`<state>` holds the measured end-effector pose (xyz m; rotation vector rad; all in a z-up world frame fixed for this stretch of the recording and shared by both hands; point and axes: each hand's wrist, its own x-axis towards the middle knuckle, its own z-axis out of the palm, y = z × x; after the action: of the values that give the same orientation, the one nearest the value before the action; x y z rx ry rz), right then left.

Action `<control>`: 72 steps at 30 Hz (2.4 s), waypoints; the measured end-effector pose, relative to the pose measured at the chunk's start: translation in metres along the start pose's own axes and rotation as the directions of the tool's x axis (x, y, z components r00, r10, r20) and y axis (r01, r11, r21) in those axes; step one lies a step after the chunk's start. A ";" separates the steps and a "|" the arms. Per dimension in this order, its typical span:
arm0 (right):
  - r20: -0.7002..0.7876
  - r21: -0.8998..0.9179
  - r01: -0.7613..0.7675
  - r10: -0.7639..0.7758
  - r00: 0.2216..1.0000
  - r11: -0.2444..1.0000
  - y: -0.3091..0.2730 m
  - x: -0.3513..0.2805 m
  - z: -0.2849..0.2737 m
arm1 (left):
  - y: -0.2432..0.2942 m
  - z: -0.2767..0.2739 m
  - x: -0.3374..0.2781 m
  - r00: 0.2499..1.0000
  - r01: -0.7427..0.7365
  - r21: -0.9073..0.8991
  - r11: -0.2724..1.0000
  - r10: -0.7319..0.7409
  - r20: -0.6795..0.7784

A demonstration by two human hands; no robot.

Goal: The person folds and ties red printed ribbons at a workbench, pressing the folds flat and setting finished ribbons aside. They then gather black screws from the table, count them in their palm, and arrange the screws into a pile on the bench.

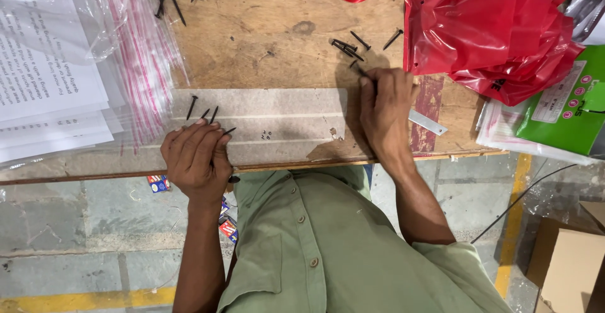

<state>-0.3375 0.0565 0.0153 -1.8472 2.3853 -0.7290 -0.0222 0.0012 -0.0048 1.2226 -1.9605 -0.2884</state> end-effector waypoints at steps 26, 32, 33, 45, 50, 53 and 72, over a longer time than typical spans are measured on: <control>-0.128 0.103 0.075 -0.061 0.990 0.992 0.015 0.024 0.006 | -0.005 -0.009 -0.001 0.999 0.010 -0.006 1.000 -0.010 -0.032; -0.205 0.090 0.111 -0.091 0.974 0.990 0.020 0.020 0.007 | -0.003 -0.012 -0.012 0.993 0.042 -0.069 0.997 -0.049 -0.104; -0.221 0.067 0.148 -0.130 0.967 0.987 0.018 0.020 0.007 | -0.002 -0.012 -0.013 0.993 0.060 -0.051 0.997 -0.065 -0.101; -0.144 0.086 0.364 -0.350 0.926 0.927 -0.034 0.003 0.023 | 0.005 -0.013 -0.009 0.970 0.202 -0.038 0.979 -0.206 -0.130; -0.082 0.137 0.372 -0.364 0.928 0.918 -0.067 -0.006 0.018 | 0.002 -0.011 -0.010 0.977 0.180 -0.021 0.983 -0.181 -0.114; -0.075 0.168 0.402 -0.394 0.916 0.900 -0.075 -0.006 0.018 | 0.001 -0.009 -0.009 0.981 0.164 -0.016 0.986 -0.165 -0.105; 0.235 0.379 0.537 -0.639 0.732 0.754 -0.148 0.025 0.039 | -0.001 -0.014 -0.009 0.983 0.143 -0.104 0.984 -0.153 -0.098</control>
<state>-0.1990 -0.0061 0.0434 -2.3703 1.3652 -0.6459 -0.0095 0.0109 -0.0006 1.2960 -1.7486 -0.3821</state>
